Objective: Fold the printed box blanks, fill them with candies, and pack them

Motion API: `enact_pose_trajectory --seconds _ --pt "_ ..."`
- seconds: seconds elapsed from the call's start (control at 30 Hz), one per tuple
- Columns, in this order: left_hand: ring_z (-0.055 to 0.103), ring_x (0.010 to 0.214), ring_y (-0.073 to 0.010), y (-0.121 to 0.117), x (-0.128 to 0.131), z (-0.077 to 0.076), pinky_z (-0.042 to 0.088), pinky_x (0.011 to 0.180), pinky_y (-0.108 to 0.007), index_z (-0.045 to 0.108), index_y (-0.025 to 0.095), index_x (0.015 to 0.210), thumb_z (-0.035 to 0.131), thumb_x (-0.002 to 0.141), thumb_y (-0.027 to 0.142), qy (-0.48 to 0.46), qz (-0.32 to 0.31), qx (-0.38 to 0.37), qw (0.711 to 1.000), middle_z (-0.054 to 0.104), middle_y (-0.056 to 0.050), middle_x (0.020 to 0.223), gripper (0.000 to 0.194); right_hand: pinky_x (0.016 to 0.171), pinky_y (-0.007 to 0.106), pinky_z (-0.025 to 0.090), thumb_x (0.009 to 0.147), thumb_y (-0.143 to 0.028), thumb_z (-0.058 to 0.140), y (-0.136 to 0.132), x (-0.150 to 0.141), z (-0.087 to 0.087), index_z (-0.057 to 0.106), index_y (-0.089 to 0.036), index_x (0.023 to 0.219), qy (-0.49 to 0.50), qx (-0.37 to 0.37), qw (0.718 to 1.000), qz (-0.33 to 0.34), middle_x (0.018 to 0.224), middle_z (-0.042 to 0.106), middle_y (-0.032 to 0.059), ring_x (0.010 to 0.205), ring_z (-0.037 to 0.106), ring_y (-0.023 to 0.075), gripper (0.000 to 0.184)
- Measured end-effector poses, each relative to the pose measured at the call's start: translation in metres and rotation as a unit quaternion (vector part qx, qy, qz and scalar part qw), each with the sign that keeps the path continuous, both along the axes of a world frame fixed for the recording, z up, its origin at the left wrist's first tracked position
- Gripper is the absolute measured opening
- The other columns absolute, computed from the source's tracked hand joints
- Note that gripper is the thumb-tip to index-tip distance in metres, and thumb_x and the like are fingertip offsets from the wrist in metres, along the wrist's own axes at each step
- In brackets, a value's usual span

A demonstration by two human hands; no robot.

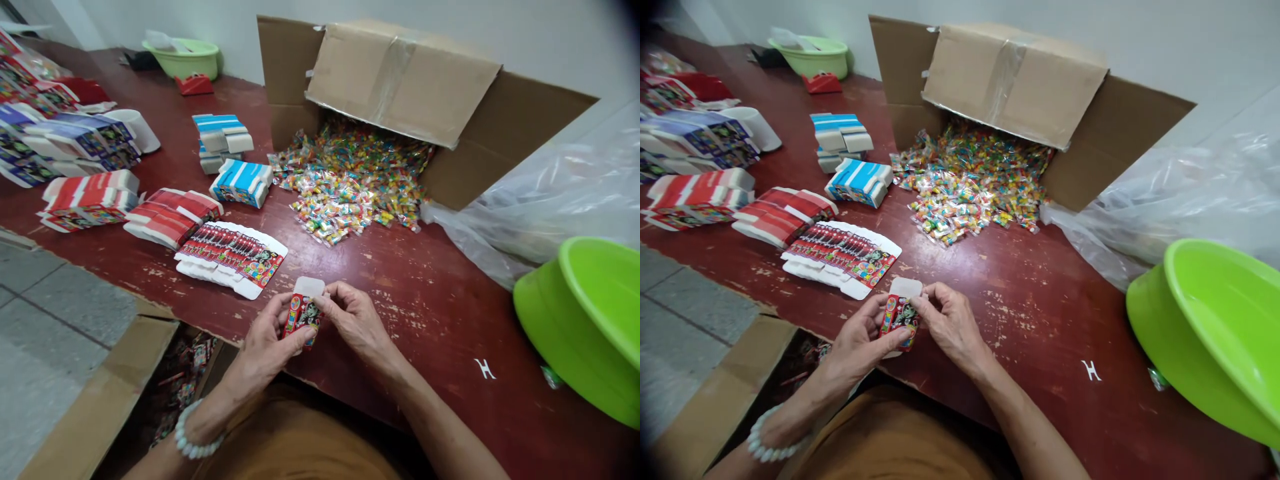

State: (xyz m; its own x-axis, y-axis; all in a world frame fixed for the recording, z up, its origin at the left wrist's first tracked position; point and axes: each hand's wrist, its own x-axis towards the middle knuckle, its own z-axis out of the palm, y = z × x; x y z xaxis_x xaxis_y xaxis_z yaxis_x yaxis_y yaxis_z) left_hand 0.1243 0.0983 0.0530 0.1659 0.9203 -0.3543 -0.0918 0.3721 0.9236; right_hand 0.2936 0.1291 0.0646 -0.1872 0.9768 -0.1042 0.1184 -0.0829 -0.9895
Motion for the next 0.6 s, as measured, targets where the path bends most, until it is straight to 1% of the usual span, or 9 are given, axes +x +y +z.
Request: enact_pose_trajectory --seconds 0.07,0.13,0.2,0.27,0.3,0.37,0.43,0.5,0.6 --pt "0.068 0.073 -0.0153 -0.003 0.003 0.002 0.058 0.069 -0.028 0.043 0.025 0.132 0.083 0.074 0.029 -0.025 0.041 0.011 0.999 0.075 -0.002 0.093 0.071 0.069 0.027 0.047 0.083 -0.038 0.069 -0.001 -0.003 -0.002 0.061 -0.019 0.101 0.05 -0.02 0.998 -0.019 0.079 0.066 -0.001 0.071 0.06 0.0142 0.028" --pt "0.07 0.075 -0.0153 -0.007 0.007 0.003 0.059 0.069 -0.028 0.033 0.03 0.141 0.081 0.077 0.028 -0.051 0.073 0.044 0.995 0.075 -0.002 0.099 0.08 0.073 0.028 0.05 0.079 -0.033 0.074 -0.004 -0.009 -0.006 0.053 -0.022 0.116 0.112 -0.039 0.992 -0.044 0.084 0.069 -0.0013 0.076 0.064 0.0151 0.044" --pt "0.071 0.09 -0.0165 -0.01 0.011 0.004 0.06 0.075 -0.028 0.03 0.037 0.145 0.078 0.08 0.026 -0.067 0.095 0.078 0.99 0.07 -0.005 0.12 0.081 0.076 0.028 0.051 0.078 -0.029 0.075 -0.008 -0.017 -0.01 0.052 -0.023 0.116 0.154 -0.037 0.985 -0.061 0.089 0.07 -0.0008 0.08 0.066 0.0149 0.045" --pt "0.068 0.104 -0.0175 -0.011 0.012 0.004 0.059 0.081 -0.027 0.036 0.039 0.142 0.077 0.082 0.024 -0.068 0.11 0.099 0.987 0.061 -0.005 0.137 0.074 0.078 0.027 0.051 0.079 -0.028 0.073 -0.011 -0.024 -0.013 0.057 -0.023 0.109 0.177 -0.013 0.981 -0.072 0.093 0.07 0.0005 0.084 0.065 0.0143 0.034" --pt "0.067 0.108 -0.0175 -0.011 0.012 0.004 0.059 0.083 -0.026 0.041 0.038 0.138 0.077 0.082 0.024 -0.065 0.115 0.104 0.986 0.059 -0.004 0.139 0.068 0.079 0.027 0.051 0.08 -0.028 0.073 -0.012 -0.026 -0.014 0.059 -0.022 0.106 0.182 -0.001 0.98 -0.076 0.093 0.07 0.0009 0.084 0.065 0.014 0.029" --pt "0.069 0.101 -0.017 -0.011 0.01 0.003 0.06 0.079 -0.025 0.048 0.033 0.129 0.079 0.08 0.026 -0.065 0.112 0.093 0.987 0.065 -0.004 0.127 0.058 0.079 0.027 0.051 0.08 -0.028 0.072 -0.012 -0.027 -0.014 0.064 -0.021 0.102 0.183 0.014 0.98 -0.075 0.092 0.07 0.0009 0.084 0.064 0.0137 0.024" --pt "0.071 0.08 -0.016 -0.01 0.008 0.004 0.061 0.067 -0.025 0.05 0.029 0.121 0.079 0.08 0.031 -0.078 0.09 0.06 0.991 0.072 -0.002 0.102 0.051 0.076 0.026 0.05 0.081 -0.031 0.072 -0.011 -0.024 -0.013 0.067 -0.02 0.097 0.167 0.007 0.984 -0.067 0.088 0.069 0.0007 0.08 0.062 0.0132 0.02" --pt "0.069 0.061 -0.0156 -0.009 0.006 0.005 0.06 0.056 -0.026 0.048 0.028 0.118 0.078 0.081 0.037 -0.095 0.059 0.019 0.994 0.07 0.002 0.082 0.048 0.07 0.026 0.049 0.08 -0.036 0.073 -0.007 -0.018 -0.01 0.069 -0.018 0.088 0.142 -0.028 0.988 -0.059 0.08 0.067 0.0003 0.072 0.059 0.0125 0.02" --pt "0.069 0.059 -0.0161 -0.008 0.003 0.004 0.059 0.054 -0.028 0.049 0.027 0.116 0.074 0.084 0.043 -0.092 0.039 -0.001 0.995 0.071 0.001 0.082 0.044 0.062 0.025 0.047 0.074 -0.04 0.077 0.001 -0.011 -0.005 0.068 -0.016 0.076 0.125 -0.094 0.987 -0.038 0.069 0.065 -0.0002 0.063 0.055 0.0115 0.026"
